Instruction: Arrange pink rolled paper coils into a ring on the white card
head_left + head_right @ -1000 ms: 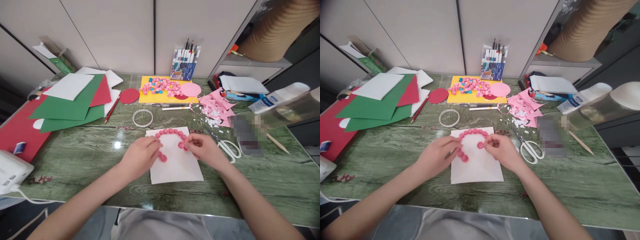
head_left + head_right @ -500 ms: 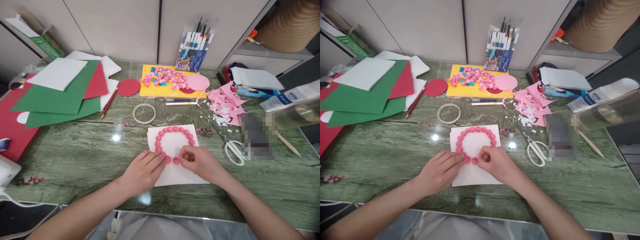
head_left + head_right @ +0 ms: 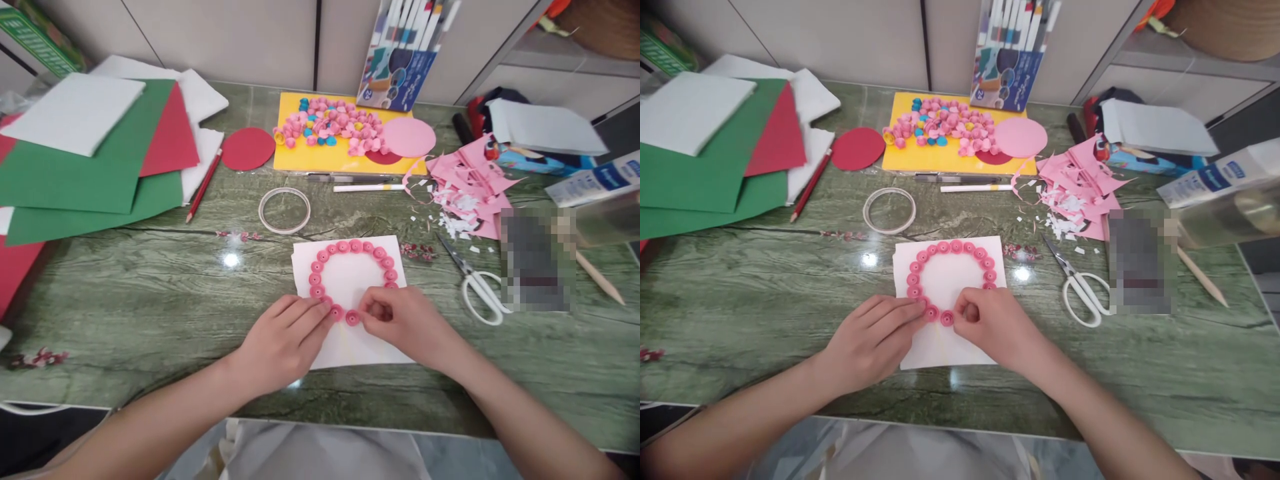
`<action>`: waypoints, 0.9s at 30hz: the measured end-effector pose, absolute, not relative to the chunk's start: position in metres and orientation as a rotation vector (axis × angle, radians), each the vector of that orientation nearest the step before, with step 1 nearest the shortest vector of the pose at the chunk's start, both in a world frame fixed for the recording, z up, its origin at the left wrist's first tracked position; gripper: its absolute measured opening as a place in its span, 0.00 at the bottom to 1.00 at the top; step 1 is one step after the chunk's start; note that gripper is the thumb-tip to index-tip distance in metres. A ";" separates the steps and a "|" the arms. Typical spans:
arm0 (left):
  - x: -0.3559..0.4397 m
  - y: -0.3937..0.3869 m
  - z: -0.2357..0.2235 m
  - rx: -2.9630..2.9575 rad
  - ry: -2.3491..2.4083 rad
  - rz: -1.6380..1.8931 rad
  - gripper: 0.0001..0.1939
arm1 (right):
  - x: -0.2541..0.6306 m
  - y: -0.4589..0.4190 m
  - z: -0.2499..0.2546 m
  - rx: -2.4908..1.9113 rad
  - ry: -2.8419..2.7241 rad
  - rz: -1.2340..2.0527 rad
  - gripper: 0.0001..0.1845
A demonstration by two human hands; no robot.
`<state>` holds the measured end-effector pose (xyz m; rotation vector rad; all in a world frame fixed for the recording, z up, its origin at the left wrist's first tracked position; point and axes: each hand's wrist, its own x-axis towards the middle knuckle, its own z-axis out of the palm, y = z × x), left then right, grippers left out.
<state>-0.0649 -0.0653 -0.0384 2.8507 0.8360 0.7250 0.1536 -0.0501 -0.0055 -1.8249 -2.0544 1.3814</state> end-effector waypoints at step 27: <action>-0.060 -0.065 -0.031 2.888 0.892 0.590 0.16 | 0.151 -0.048 -0.005 -1.838 -2.083 1.343 0.08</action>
